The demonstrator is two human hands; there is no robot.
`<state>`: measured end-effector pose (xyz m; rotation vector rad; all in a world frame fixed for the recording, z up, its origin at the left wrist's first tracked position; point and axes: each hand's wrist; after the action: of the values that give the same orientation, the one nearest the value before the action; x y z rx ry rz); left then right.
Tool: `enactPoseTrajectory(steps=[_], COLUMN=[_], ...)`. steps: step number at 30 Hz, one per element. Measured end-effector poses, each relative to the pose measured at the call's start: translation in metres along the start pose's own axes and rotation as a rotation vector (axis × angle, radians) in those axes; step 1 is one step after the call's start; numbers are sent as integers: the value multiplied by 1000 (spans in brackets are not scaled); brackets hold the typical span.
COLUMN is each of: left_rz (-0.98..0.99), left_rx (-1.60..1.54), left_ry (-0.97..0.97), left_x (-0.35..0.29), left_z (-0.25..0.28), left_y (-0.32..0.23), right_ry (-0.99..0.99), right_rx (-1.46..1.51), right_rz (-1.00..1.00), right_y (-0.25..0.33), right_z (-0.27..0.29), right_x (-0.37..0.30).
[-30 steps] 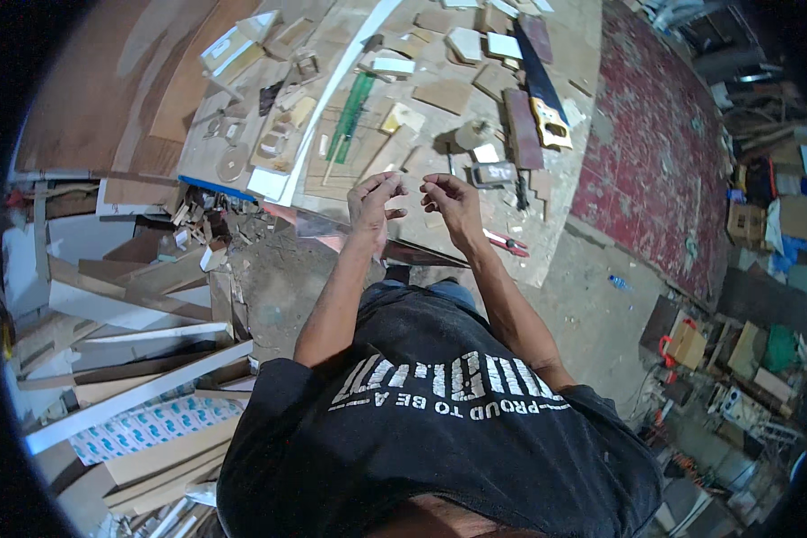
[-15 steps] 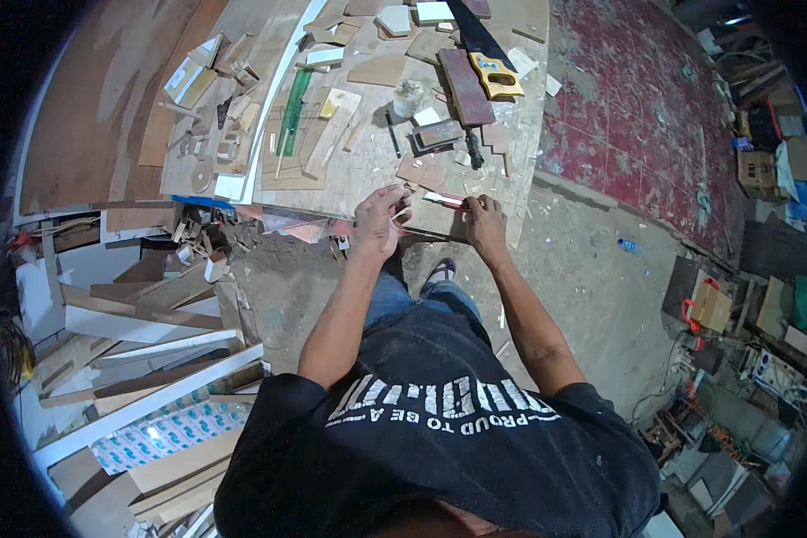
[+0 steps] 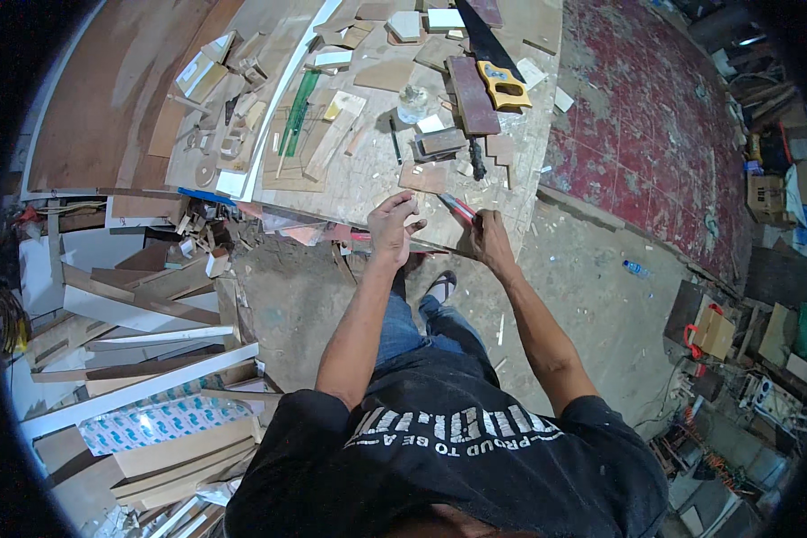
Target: Sanding and assembling small wooden blocks on a workbench in a workshop.
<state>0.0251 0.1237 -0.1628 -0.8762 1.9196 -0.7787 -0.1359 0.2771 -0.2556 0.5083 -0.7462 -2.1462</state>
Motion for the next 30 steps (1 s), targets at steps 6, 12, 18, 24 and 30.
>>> enactPoseTrajectory(steps=[6, 12, 18, 24, 30], left_rz=[-403, -814, -794, -749, -762], left_rx=[561, 1037, 1091, 1159, 1136], left_ry=[29, 239, 323, 376, 401], left_x=[49, 90, 105, 115, 115], left_z=[13, 15, 13, 19, 18], left_y=[34, 58, 74, 75, 75], right_ry=[126, 174, 109, 17, 9], right_rx=[273, 352, 181, 144, 80], right_rz=[-263, -384, -352, -201, -162], right_y=[9, 27, 47, 64, 60], right_z=[10, 8, -10, -29, -44], right_x=[-12, -13, 2, 9, 9])
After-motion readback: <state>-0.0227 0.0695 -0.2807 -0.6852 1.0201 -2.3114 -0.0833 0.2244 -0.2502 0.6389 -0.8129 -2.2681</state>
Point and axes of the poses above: each hand's wrist, its own x-axis towards the middle knuckle, its own z-axis out of the back of the hand, y = z × x, and after that the axes turned 9 degrees about -z, right-handed
